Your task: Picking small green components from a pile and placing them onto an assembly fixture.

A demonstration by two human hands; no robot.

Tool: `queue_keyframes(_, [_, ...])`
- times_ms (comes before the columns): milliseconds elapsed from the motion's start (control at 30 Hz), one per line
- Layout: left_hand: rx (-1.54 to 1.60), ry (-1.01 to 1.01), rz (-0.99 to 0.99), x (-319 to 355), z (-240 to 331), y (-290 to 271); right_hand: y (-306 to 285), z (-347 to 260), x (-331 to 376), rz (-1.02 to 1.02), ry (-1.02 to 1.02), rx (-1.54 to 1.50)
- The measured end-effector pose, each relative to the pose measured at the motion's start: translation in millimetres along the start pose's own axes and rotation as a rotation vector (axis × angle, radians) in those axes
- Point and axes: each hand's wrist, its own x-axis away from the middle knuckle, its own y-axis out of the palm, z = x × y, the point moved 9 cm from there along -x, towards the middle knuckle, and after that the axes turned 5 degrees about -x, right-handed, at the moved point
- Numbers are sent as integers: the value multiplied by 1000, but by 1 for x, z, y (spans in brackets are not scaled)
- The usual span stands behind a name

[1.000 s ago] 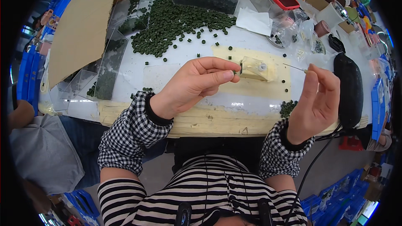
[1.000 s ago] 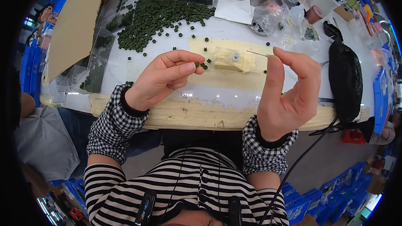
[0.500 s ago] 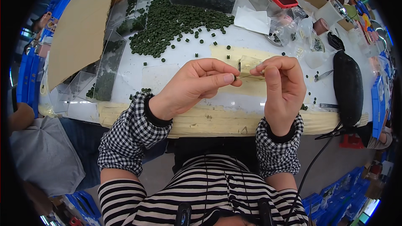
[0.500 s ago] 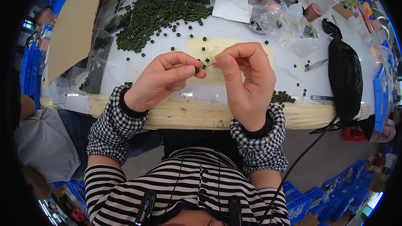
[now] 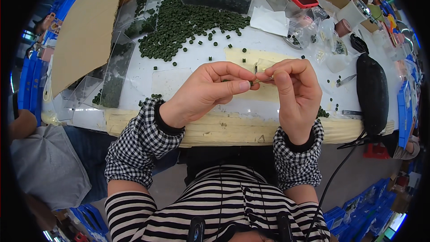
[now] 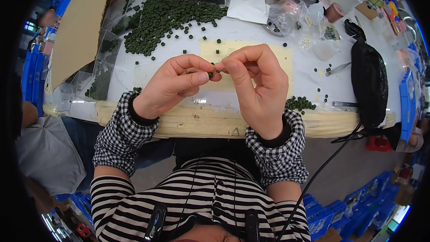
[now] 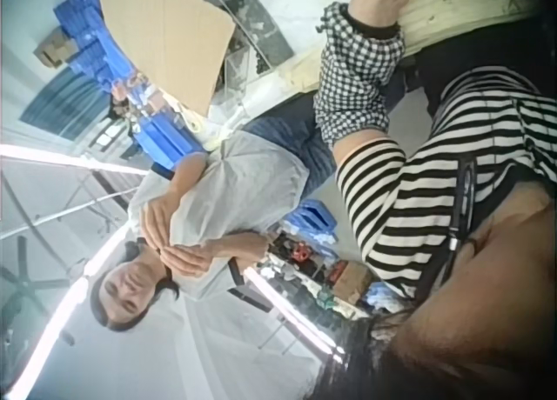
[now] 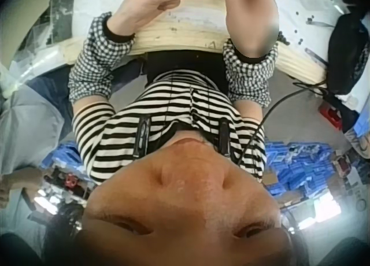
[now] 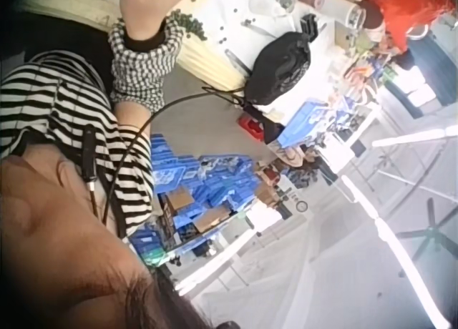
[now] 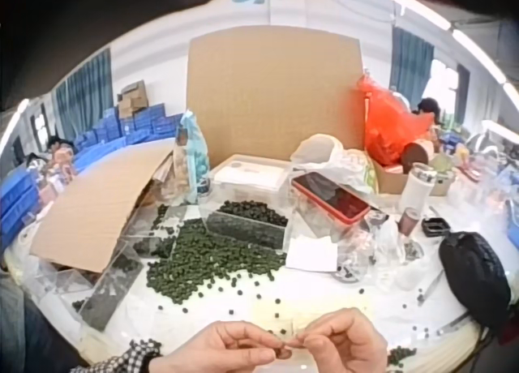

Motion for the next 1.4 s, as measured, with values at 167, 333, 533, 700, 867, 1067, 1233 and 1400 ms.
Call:
queue_keyframes(167, [1,-1,11,0,1,0,-8,0,0,103,-16,-110])
queue_keyframes(333, [2,-15,14,0,2,2,-35,-17,3,301,-225,399])
queue_keyframes(533, [77,13,10,0,1,-2,-29,-27,-3,256,-353,930])
queue_keyframes(700, [38,-25,40,-1,1,-2,-23,-19,-6,151,-272,1029])
queue_keyframes(867, [37,-8,51,1,1,-5,-52,-40,9,246,-279,985])
queue_keyframes(1067, [17,-18,67,-1,-1,-4,-107,-36,40,258,-34,1051])
queue_keyframes(1233, [9,-23,67,-2,-1,-5,-103,-21,47,142,-15,1110])
queue_keyframes(1400, [-40,-9,103,-2,0,-7,-88,-12,40,83,-49,1165])
